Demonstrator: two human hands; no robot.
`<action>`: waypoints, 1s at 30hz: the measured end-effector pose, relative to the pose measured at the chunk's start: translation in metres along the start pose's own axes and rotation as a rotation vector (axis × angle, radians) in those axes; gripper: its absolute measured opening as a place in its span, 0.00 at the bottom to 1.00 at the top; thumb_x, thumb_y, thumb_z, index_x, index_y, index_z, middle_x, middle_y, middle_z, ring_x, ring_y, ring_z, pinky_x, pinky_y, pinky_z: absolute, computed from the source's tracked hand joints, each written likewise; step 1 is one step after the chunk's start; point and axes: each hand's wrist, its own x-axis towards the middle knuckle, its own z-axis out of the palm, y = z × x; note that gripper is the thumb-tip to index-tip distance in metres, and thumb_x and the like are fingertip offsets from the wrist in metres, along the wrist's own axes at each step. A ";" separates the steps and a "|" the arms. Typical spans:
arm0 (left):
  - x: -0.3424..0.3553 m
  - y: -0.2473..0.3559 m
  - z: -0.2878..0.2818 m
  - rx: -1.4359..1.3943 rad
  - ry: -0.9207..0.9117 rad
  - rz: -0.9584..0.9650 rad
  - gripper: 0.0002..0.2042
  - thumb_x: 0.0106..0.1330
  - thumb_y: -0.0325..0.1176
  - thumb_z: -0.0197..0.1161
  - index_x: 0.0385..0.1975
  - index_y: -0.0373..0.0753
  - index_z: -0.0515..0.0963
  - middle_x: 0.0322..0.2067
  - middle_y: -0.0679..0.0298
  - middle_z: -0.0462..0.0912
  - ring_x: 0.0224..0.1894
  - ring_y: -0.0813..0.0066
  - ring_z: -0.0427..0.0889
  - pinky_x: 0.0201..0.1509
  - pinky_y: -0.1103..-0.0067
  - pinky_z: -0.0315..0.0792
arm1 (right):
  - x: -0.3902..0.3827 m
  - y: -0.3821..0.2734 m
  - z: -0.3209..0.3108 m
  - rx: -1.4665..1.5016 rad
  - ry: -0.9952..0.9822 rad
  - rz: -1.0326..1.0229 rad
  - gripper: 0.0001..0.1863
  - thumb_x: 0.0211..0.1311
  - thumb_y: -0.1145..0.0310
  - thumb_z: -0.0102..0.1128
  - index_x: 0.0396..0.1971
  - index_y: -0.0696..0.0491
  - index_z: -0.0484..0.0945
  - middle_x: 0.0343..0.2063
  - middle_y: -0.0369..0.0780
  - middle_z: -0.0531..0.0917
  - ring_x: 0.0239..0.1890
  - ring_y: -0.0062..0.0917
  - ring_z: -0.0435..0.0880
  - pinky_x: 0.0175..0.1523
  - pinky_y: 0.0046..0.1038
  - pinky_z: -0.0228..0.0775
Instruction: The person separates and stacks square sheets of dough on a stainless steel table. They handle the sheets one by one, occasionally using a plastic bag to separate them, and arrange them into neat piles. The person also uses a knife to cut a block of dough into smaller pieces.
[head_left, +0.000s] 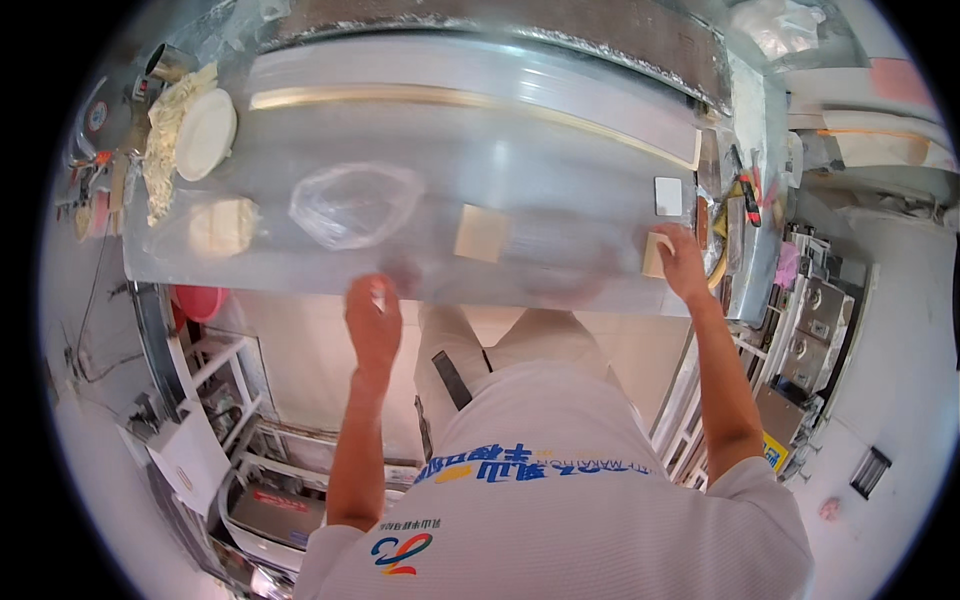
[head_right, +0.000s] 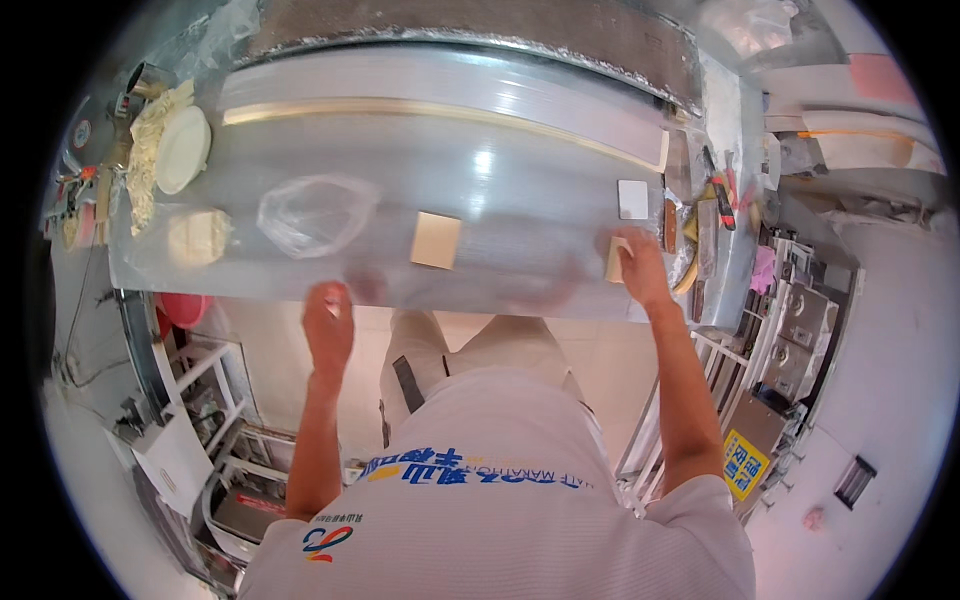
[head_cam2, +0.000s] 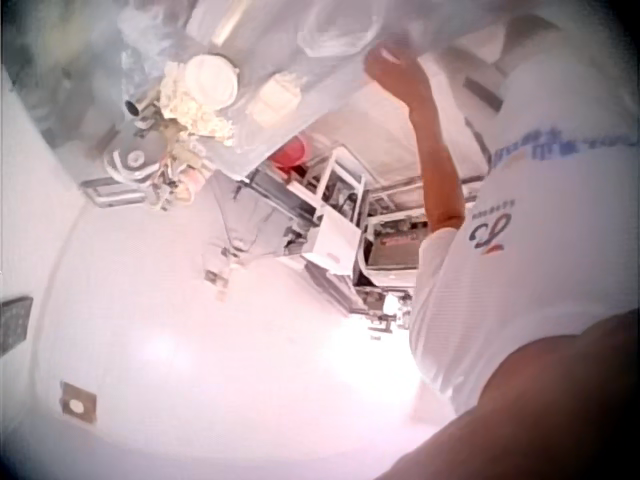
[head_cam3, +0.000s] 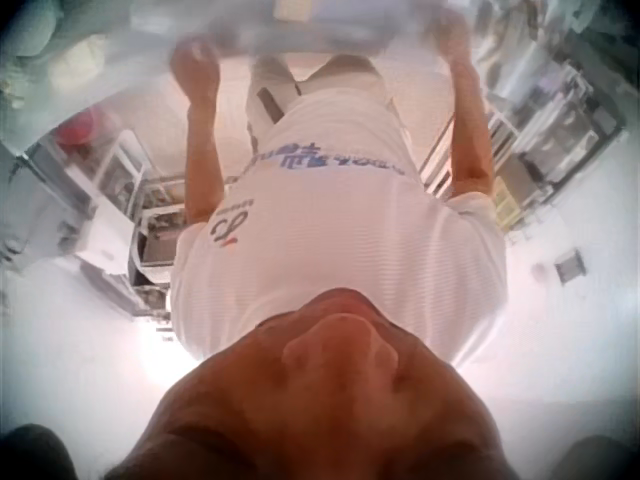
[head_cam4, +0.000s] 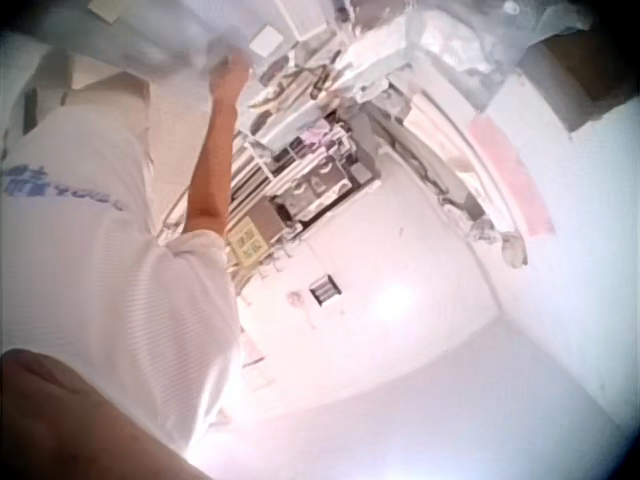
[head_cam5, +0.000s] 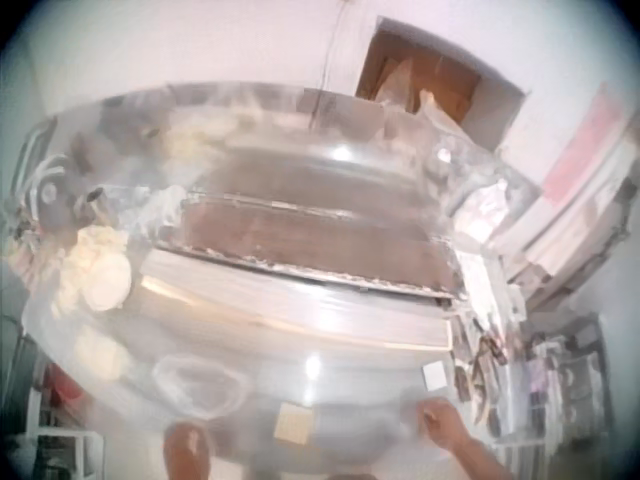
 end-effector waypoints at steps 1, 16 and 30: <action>-0.030 0.001 0.027 -0.111 -0.092 -0.093 0.03 0.70 0.27 0.67 0.40 0.37 0.82 0.37 0.57 0.85 0.42 0.63 0.85 0.50 0.70 0.78 | 0.000 0.025 -0.002 0.015 -0.033 -0.009 0.17 0.67 0.77 0.60 0.56 0.54 0.80 0.53 0.50 0.84 0.59 0.52 0.78 0.65 0.46 0.70; -0.195 0.176 0.328 -1.368 -0.592 -0.697 0.29 0.69 0.36 0.74 0.65 0.32 0.73 0.57 0.60 0.83 0.58 0.72 0.82 0.62 0.74 0.76 | -0.084 0.045 0.055 0.208 -0.090 0.029 0.12 0.71 0.68 0.62 0.49 0.56 0.79 0.45 0.46 0.82 0.51 0.47 0.77 0.58 0.45 0.70; -0.146 0.274 0.133 -0.328 -0.693 -0.297 0.30 0.57 0.41 0.82 0.53 0.30 0.76 0.40 0.58 0.86 0.43 0.75 0.84 0.44 0.77 0.77 | -0.066 -0.050 -0.031 0.706 -0.705 -0.226 0.25 0.82 0.47 0.48 0.46 0.57 0.80 0.35 0.45 0.84 0.38 0.36 0.80 0.51 0.36 0.72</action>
